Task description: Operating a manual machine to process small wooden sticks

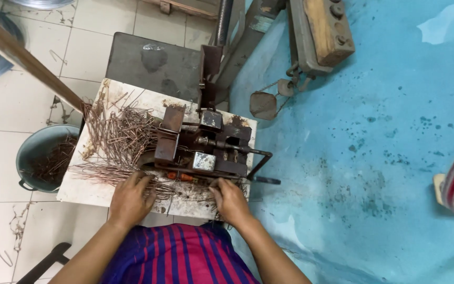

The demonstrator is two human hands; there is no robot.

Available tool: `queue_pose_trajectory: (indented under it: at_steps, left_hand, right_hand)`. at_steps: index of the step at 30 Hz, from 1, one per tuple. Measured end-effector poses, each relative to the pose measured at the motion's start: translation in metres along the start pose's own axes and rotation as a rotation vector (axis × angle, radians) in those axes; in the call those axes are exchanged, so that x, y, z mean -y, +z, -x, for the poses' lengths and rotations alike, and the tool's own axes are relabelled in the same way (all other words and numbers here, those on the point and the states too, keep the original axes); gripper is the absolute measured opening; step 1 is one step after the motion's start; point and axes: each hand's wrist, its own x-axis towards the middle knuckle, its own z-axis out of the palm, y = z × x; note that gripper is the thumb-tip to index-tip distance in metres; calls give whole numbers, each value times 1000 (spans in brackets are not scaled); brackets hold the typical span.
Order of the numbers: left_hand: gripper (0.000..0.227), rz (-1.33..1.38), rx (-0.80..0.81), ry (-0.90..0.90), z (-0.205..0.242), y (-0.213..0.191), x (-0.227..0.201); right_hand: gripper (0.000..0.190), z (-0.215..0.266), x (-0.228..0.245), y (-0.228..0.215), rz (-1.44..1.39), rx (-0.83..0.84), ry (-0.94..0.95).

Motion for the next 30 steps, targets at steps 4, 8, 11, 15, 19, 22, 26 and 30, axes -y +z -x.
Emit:
queue_pose_trajectory:
  at_steps: [4,8,11,15,19,22,26,30]
  left_hand:
    - [34,244,-5,146,-16,-70,-83]
    - [21,724,87,409,-45,-112,-141]
    - [12,884,87,383,-59,-127,-165]
    - [17,983,-40,-101,-69,-143,-172]
    - [18,1035,-122,-234,-71,-142,-156]
    - [19,1191,-112,-314,-65,-140,-155]
    - [26,1304,-105,-408,-60,-139,-157]
    - [27,1290,-111,-437,-58,-150,-159]
  right_hand:
    - [13,9,52,-64,-85,-24,12]
    - [16,2,94,-100,-250,-87,-78]
    - [21,-3,106,-109,-331,-224,-64]
    - [32,4,101,-100,-436,-220,20]
    - [22,17,103,-80,-473,-167,41]
    - [18,19,91,-70,-438,-238,63]
    - [20,12,98,-81,-305,-252,-6]
    - [22,11,104,-80,-298,-164,-107]
